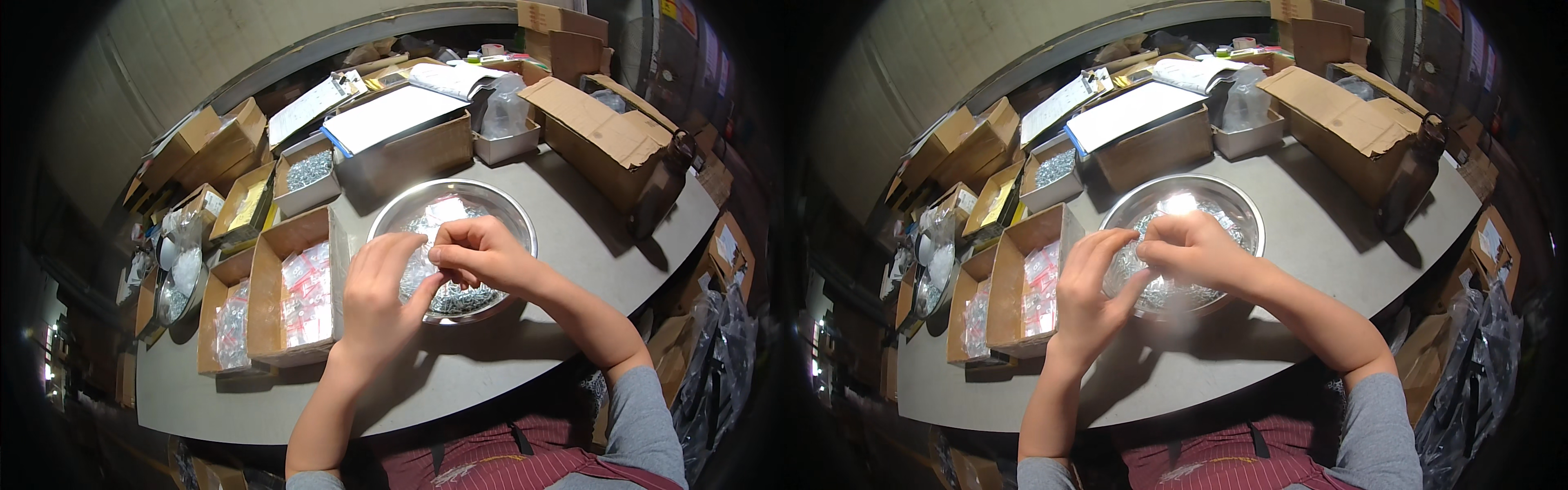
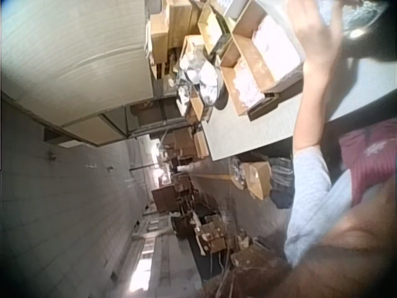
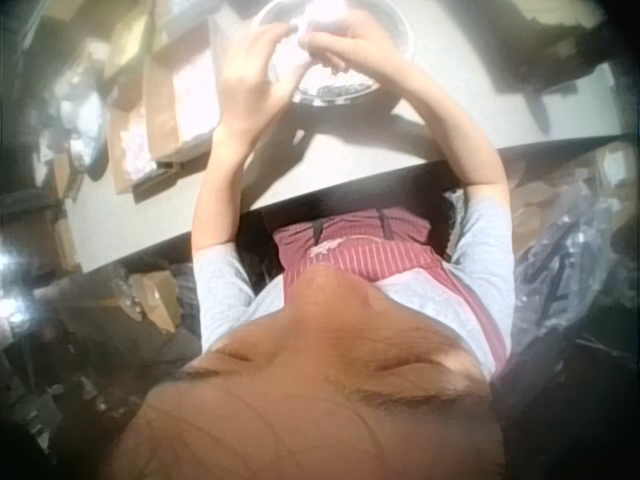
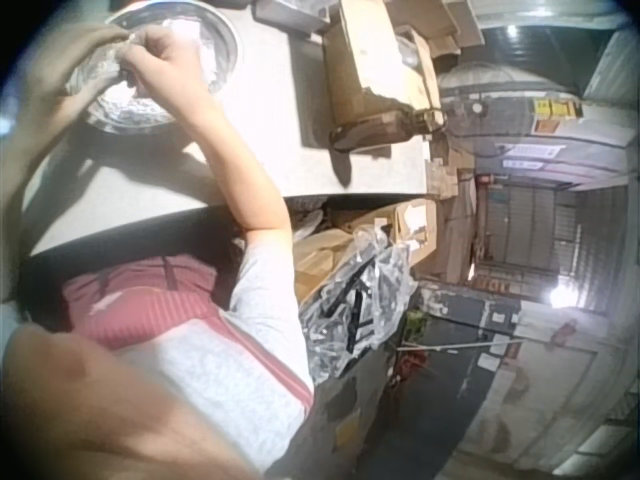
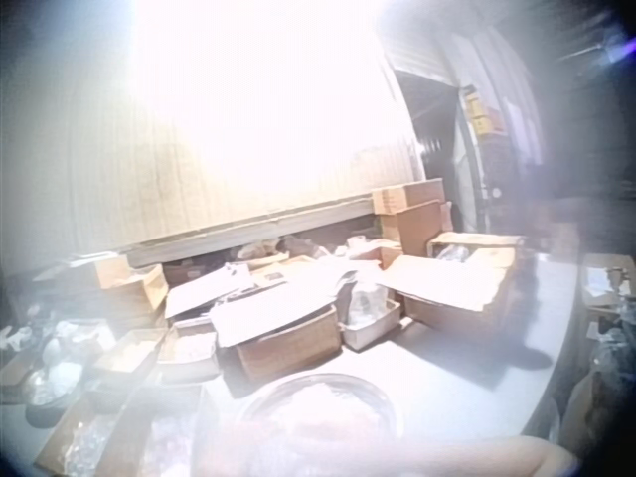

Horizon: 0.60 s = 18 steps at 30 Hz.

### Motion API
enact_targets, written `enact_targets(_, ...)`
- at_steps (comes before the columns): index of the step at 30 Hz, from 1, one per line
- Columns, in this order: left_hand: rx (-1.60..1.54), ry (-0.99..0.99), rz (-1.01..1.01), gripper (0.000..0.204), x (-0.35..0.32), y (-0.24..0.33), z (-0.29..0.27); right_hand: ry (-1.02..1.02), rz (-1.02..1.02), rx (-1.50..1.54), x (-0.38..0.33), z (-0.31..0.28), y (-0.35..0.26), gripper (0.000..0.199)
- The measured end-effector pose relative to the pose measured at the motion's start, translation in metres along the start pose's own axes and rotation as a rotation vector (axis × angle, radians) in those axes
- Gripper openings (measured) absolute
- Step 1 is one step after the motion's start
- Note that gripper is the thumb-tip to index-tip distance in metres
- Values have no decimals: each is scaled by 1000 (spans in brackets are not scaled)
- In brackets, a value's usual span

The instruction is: The person repeatedly picks small metallic fasteners from a metal bowl, separates them by hand, and places them into small plastic bags. The person continues this one-at-a-time handling throughout the clip.

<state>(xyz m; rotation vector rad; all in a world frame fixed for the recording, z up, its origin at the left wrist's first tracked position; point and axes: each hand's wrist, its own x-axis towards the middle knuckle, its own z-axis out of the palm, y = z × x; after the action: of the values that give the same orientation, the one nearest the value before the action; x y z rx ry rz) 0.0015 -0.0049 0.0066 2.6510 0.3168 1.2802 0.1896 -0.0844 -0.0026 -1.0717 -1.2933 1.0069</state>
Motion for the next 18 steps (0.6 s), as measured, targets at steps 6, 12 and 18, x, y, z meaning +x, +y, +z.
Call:
enact_targets(6, 128, 29, 122, 36, -3, -10, 0, -10, 130, -168, 5, -9, -9, 34)
enact_targets(12, 176, 23, 149, 35, -3, -14, 4, -417, 311, -1016, 2, -37, 6, 29)
enact_targets(18, 153, -33, 91, 32, -5, -17, 7, -520, 303, -900, 3, -28, 3, 21)
